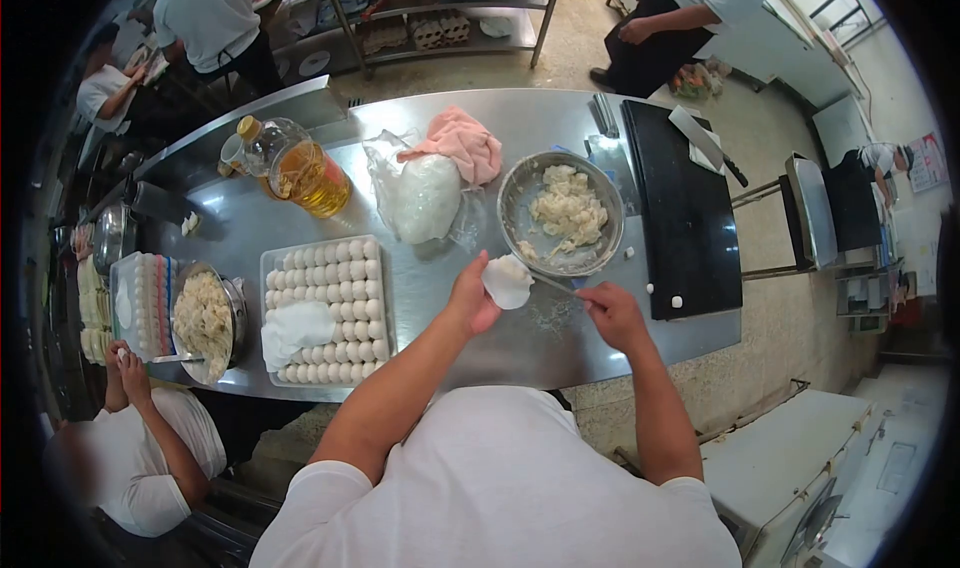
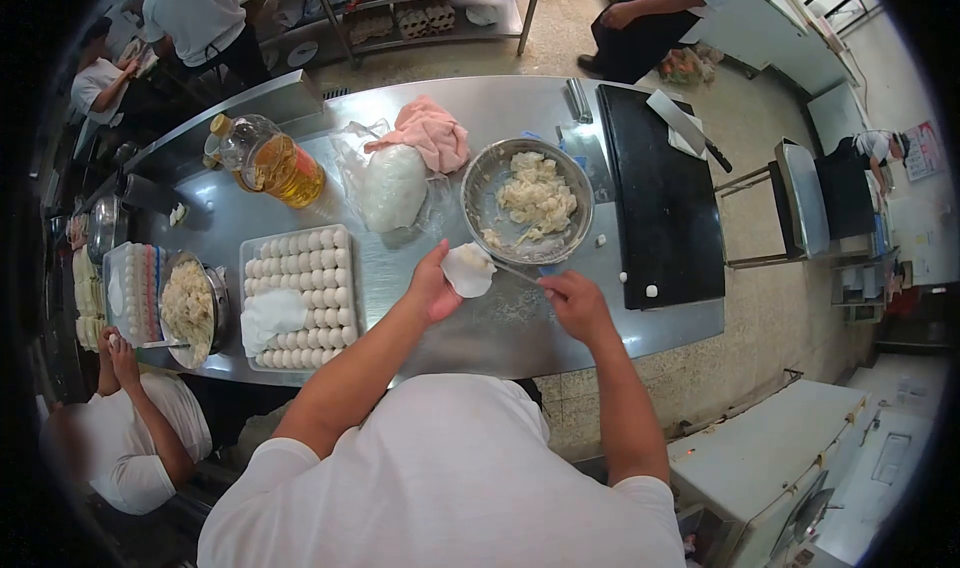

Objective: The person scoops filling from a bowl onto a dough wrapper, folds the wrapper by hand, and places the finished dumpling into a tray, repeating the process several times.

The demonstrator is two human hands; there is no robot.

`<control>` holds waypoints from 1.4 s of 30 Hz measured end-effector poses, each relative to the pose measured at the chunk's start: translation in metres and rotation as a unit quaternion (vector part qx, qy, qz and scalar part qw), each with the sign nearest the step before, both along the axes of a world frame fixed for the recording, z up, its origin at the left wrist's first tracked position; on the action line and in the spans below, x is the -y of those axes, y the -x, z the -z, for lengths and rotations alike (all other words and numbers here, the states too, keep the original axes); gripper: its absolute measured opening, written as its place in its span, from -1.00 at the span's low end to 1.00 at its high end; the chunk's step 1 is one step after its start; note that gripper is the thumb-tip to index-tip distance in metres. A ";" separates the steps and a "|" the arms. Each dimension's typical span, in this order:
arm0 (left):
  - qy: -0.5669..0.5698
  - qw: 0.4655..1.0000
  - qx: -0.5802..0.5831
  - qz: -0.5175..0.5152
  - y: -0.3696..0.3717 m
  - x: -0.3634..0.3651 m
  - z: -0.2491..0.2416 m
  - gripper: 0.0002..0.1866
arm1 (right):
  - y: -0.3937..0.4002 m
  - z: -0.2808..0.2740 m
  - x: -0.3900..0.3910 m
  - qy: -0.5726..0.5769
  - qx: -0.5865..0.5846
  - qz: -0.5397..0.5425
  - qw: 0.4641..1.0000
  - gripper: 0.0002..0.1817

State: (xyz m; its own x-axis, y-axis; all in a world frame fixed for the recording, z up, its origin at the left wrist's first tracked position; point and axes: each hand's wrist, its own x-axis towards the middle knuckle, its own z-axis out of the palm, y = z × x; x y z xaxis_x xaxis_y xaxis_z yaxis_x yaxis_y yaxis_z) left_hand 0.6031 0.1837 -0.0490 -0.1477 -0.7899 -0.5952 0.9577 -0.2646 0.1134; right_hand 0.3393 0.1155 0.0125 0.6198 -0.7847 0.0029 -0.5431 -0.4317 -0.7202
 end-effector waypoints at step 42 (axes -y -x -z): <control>-0.041 0.994 0.099 -0.002 -0.001 -0.008 0.019 -0.48 | -0.004 -0.062 0.036 0.130 -0.331 0.022 0.934 -0.74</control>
State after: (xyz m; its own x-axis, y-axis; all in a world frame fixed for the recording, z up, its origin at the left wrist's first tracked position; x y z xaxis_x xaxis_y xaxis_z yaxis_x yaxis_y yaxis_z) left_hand 0.6037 0.1918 -0.0679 -0.0184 -0.7376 -0.6750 0.9198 -0.2771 0.2778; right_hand 0.3432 0.0792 0.0744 0.5209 -0.8353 -0.1758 -0.8536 -0.5124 -0.0942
